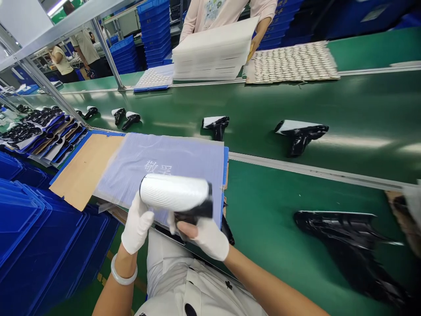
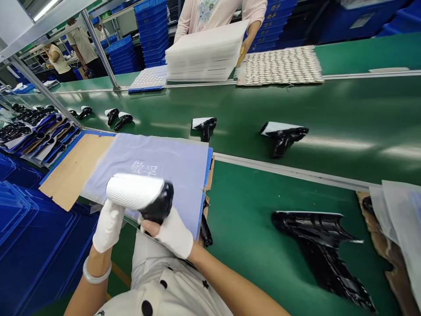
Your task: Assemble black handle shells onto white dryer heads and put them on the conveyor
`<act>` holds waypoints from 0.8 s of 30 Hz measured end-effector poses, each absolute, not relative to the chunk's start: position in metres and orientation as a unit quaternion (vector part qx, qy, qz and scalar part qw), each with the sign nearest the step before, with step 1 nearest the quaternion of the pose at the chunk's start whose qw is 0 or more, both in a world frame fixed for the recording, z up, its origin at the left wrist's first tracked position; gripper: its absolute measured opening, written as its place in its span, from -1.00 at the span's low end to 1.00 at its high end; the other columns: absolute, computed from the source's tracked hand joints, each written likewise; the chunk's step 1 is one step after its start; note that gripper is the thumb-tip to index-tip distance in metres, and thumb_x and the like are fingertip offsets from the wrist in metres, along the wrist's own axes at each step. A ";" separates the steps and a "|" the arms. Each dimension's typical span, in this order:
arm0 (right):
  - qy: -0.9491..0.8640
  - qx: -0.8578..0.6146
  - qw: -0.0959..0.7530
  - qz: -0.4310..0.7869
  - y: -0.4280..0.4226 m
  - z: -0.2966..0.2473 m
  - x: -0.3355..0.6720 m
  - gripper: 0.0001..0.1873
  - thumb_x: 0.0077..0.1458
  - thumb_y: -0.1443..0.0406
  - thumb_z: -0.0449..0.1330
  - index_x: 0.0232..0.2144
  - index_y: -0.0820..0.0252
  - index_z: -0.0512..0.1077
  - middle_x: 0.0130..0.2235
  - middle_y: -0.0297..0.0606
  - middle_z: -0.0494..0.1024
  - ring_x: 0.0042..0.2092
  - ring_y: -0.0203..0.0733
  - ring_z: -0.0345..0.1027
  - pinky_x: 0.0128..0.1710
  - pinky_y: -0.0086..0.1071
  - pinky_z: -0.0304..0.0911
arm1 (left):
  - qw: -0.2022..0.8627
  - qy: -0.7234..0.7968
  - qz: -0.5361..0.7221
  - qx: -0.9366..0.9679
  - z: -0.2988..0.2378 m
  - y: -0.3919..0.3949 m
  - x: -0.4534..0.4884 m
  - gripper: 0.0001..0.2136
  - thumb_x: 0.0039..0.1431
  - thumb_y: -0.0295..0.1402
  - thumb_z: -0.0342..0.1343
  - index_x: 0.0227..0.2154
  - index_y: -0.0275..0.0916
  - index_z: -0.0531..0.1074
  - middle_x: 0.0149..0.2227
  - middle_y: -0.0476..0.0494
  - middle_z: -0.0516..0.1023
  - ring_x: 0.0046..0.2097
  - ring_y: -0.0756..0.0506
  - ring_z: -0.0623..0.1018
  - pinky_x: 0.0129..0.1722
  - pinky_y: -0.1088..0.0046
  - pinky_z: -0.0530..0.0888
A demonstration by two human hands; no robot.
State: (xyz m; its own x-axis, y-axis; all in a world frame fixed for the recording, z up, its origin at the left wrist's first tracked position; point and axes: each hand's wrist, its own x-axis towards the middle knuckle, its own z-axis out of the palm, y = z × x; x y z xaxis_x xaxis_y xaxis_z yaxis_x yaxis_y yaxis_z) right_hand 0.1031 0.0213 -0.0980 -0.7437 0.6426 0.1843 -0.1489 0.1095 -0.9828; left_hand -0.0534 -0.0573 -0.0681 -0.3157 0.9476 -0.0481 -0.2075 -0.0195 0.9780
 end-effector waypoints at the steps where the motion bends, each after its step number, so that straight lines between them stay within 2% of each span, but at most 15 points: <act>1: -0.632 -0.153 0.259 0.714 0.020 -0.092 0.107 -0.41 0.13 -0.12 -0.04 -0.38 0.26 0.49 -0.61 -0.25 0.42 -0.60 -0.21 0.29 -0.60 -0.38 0.26 | 0.456 0.517 0.622 0.371 -0.066 -0.057 -0.054 -0.16 -0.12 0.05 0.38 0.23 -0.14 0.29 0.25 -0.29 0.40 0.32 -0.35 0.31 0.29 0.13 0.30; 4: -0.397 -0.086 0.071 0.911 0.017 -0.090 0.114 -0.34 0.01 -0.19 -0.09 -0.54 0.27 0.42 -0.71 -0.31 0.32 -0.76 -0.31 0.07 -0.78 -0.44 0.00 | 0.410 0.503 0.622 0.438 -0.057 -0.054 -0.053 -0.07 -0.27 0.01 0.46 0.23 -0.10 0.27 0.26 -0.32 0.38 0.23 -0.38 0.43 0.19 0.10 0.41; 5: -0.329 -0.079 0.022 0.941 0.016 -0.094 0.115 -0.35 -0.03 -0.20 -0.08 -0.57 0.25 0.40 -0.73 -0.31 0.30 -0.78 -0.31 0.03 -0.80 -0.44 -0.06 | 0.386 0.503 0.619 0.463 -0.054 -0.053 -0.052 -0.07 -0.30 0.02 0.47 0.20 -0.12 0.31 0.23 -0.34 0.41 0.19 -0.39 0.46 0.16 0.08 0.43; 7: -0.262 -0.094 -0.023 0.960 0.013 -0.105 0.113 -0.38 -0.05 -0.18 -0.09 -0.59 0.24 0.38 -0.76 -0.30 0.29 -0.78 -0.30 0.00 -0.80 -0.44 -0.10 | 0.349 0.509 0.604 0.504 -0.047 -0.051 -0.050 -0.09 -0.36 0.02 0.49 0.14 -0.16 0.38 0.16 -0.35 0.48 0.11 -0.38 0.53 0.11 0.09 0.46; 12: -0.209 -0.130 -0.029 0.969 0.005 -0.125 0.108 -0.45 0.01 -0.07 -0.10 -0.52 0.28 0.41 -0.76 -0.30 0.31 -0.76 -0.30 0.00 -0.76 -0.46 -0.09 | 0.299 0.539 0.540 0.573 -0.041 -0.051 -0.052 -0.16 -0.47 -0.21 0.57 0.03 -0.17 0.44 -0.11 -0.23 0.62 -0.18 -0.25 0.61 -0.09 0.20 0.53; 16: -0.206 -0.125 -0.039 0.970 0.000 -0.116 0.112 -0.40 0.10 -0.08 -0.17 -0.46 0.28 0.39 -0.77 -0.31 0.31 -0.79 -0.30 -0.01 -0.77 -0.47 -0.17 | 0.283 0.551 0.554 0.556 -0.046 -0.051 -0.052 -0.30 -0.35 -0.15 0.54 -0.06 -0.21 0.45 -0.21 -0.21 0.61 -0.22 -0.23 0.61 -0.15 0.23 0.54; 18: -0.200 -0.138 -0.013 0.970 -0.003 -0.105 0.117 -0.33 0.18 -0.15 -0.28 -0.38 0.24 0.35 -0.78 -0.39 0.28 -0.82 -0.31 -0.05 -0.75 -0.48 -0.15 | 0.311 0.516 0.594 0.534 -0.050 -0.050 -0.051 -0.31 -0.24 -0.13 0.50 -0.01 -0.17 0.39 -0.16 -0.21 0.60 -0.17 -0.22 0.62 -0.11 0.22 0.54; 20: -0.191 -0.141 0.014 0.971 -0.007 -0.091 0.124 -0.25 0.14 -0.28 -0.38 -0.34 0.17 0.27 -0.80 -0.47 0.23 -0.83 -0.32 -0.10 -0.73 -0.48 -0.11 | 0.330 0.479 0.630 0.514 -0.052 -0.049 -0.049 -0.33 -0.16 -0.16 0.48 0.03 -0.11 0.34 -0.06 -0.21 0.59 -0.02 -0.24 0.60 0.01 0.17 0.51; 22: -0.181 -0.121 0.041 0.975 -0.011 -0.077 0.130 -0.24 0.04 -0.39 -0.30 -0.35 0.12 0.20 -0.78 -0.52 0.22 -0.83 -0.35 -0.09 -0.71 -0.49 -0.07 | 0.327 0.473 0.648 0.499 -0.054 -0.048 -0.048 -0.35 -0.15 -0.21 0.48 0.03 -0.08 0.34 0.05 -0.23 0.54 0.13 -0.27 0.53 0.12 0.13 0.46; 24: -0.173 -0.089 0.068 0.978 -0.016 -0.064 0.134 -0.28 -0.02 -0.40 -0.07 -0.37 0.11 0.18 -0.74 -0.53 0.24 -0.79 -0.38 -0.03 -0.69 -0.52 -0.07 | 0.323 0.488 0.650 0.485 -0.057 -0.049 -0.047 -0.35 -0.17 -0.23 0.49 0.02 -0.08 0.36 0.09 -0.24 0.52 0.16 -0.28 0.50 0.12 0.15 0.46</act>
State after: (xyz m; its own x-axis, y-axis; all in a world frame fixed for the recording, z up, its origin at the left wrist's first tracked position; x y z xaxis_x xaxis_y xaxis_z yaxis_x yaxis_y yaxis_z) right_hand 0.1342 -0.0158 -0.0644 -0.9751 0.1630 -0.1505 -0.1013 -0.9307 -0.3515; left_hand -0.0470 -0.0486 -0.0567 -0.3205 0.8935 0.3145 0.0532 -0.3146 0.9477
